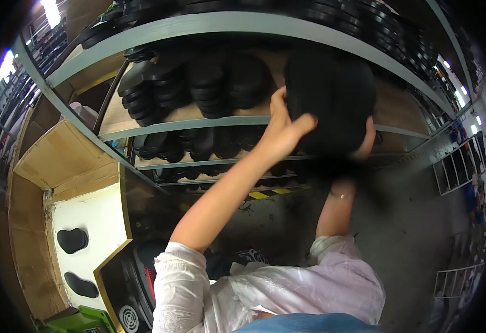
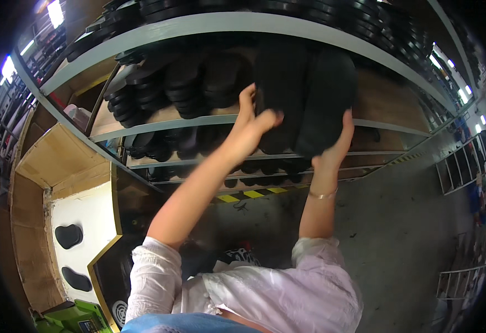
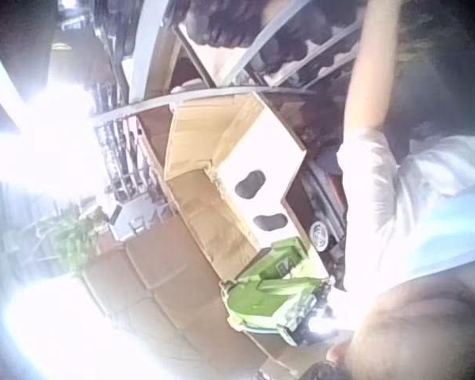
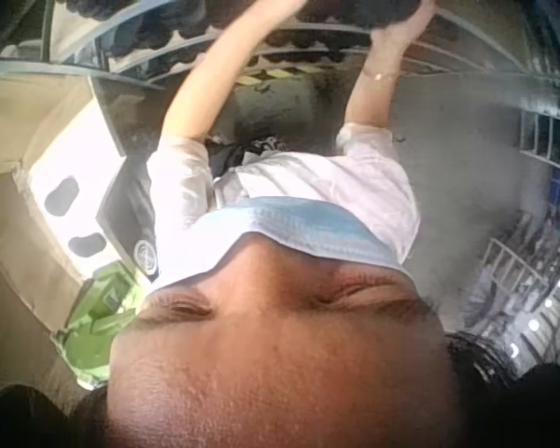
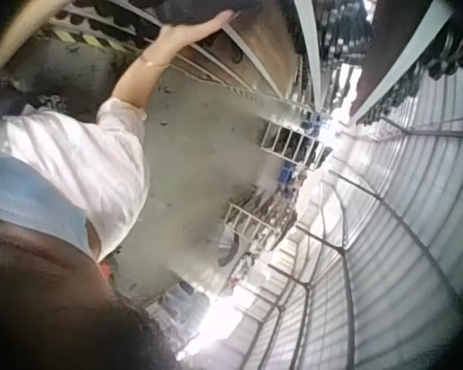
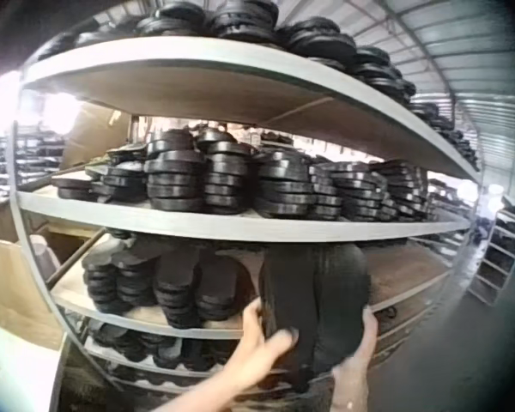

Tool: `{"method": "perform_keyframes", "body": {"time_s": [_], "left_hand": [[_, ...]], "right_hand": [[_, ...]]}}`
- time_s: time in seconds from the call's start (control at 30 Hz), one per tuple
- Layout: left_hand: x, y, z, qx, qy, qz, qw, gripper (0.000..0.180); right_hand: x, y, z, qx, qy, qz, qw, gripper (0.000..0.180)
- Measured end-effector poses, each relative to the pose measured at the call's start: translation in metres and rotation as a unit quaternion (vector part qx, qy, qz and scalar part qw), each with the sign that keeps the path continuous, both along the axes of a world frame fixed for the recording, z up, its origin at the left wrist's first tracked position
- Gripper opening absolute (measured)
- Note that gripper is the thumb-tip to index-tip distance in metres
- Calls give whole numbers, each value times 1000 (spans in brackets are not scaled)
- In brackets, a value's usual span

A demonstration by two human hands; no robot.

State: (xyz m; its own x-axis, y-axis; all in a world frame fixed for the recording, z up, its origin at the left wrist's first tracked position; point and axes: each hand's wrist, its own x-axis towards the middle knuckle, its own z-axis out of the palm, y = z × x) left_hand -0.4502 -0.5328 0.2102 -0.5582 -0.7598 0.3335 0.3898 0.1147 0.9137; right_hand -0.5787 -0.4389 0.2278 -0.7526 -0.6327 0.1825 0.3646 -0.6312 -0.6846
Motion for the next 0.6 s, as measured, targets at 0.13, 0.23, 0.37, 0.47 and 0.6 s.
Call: {"method": "perform_keyframes", "body": {"time_s": [0.13, 0.23, 0.37, 0.47, 0.6], "left_hand": [[-30, -30, 28, 124, 37, -24, 991, 66], [-27, -67, 15, 272, -42, -15, 961, 61], [-24, -60, 9, 221, 42, 64, 972, 54], [-4, -29, 3, 4, -142, 191, 971, 58], [98, 52, -53, -248, -29, 76, 965, 49]], "right_hand": [[-62, -52, 8, 55, -10, 119, 991, 45], [-69, -100, -9, 131, 88, 114, 981, 41], [-73, -113, -30, 174, 179, 38, 968, 43], [-52, -106, -15, 222, 134, 32, 965, 55], [-86, -120, -61, 211, 532, -501, 650, 44]]}}
